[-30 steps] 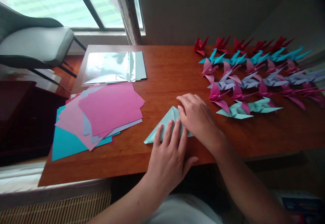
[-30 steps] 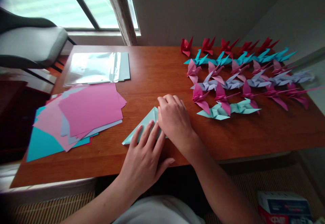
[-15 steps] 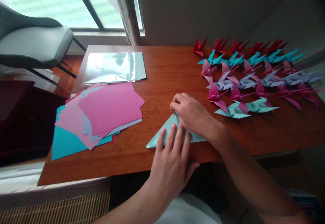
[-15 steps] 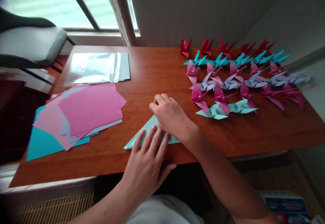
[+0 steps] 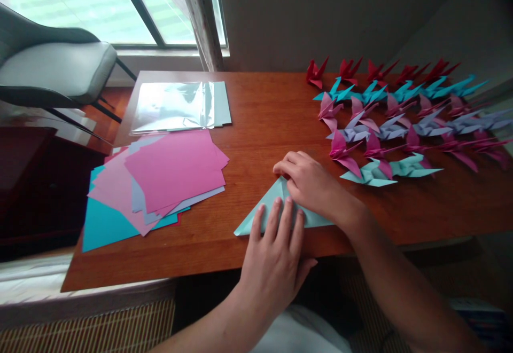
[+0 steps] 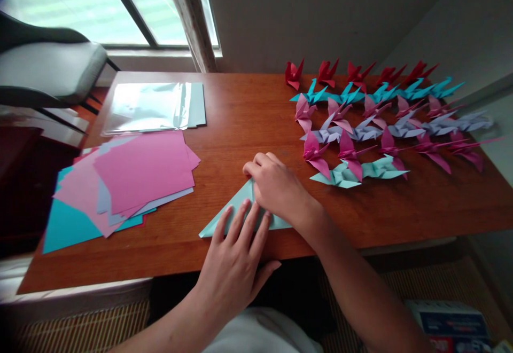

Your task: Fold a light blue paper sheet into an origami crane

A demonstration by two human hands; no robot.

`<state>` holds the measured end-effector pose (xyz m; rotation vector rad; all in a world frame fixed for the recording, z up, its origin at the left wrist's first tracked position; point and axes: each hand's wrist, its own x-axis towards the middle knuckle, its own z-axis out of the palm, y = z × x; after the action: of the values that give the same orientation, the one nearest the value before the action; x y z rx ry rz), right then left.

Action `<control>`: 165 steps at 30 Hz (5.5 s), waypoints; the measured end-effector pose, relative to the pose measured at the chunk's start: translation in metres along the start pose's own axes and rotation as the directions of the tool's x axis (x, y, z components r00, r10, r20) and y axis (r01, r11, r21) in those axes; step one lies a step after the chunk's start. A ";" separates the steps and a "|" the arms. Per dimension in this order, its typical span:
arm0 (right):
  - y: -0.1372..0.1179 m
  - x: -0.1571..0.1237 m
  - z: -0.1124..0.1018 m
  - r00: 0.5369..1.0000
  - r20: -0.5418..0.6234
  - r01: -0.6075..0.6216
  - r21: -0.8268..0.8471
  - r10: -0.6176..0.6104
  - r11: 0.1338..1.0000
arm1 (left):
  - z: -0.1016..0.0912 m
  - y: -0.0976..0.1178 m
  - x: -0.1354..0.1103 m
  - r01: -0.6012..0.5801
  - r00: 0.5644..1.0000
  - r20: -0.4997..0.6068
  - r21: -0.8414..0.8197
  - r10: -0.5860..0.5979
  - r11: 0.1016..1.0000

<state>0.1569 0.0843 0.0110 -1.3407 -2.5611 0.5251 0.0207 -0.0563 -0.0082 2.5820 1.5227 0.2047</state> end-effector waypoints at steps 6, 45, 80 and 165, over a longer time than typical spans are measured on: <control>-0.001 0.004 -0.002 0.990 0.017 0.138 -0.090 -0.137 0.986 | 0.000 -0.001 0.000 -0.012 1.000 -0.002 -0.001 0.012 1.000; 0.001 -0.016 -0.012 0.972 0.121 -0.228 0.285 0.201 0.931 | 0.002 0.001 -0.003 -0.026 0.998 -0.061 -0.060 0.023 0.998; -0.017 -0.033 -0.015 0.980 0.066 -0.191 0.605 0.190 0.773 | -0.028 -0.079 0.039 0.264 0.932 0.202 -0.948 -0.300 0.181; -0.005 -0.027 -0.015 0.992 0.002 -0.107 0.532 0.125 0.840 | -0.033 -0.083 0.050 0.178 0.956 -0.052 -0.679 -0.289 0.712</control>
<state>0.1731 0.0624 0.0265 -1.2754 -2.0767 1.1270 -0.0327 0.0284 0.0113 1.8143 1.4477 0.7842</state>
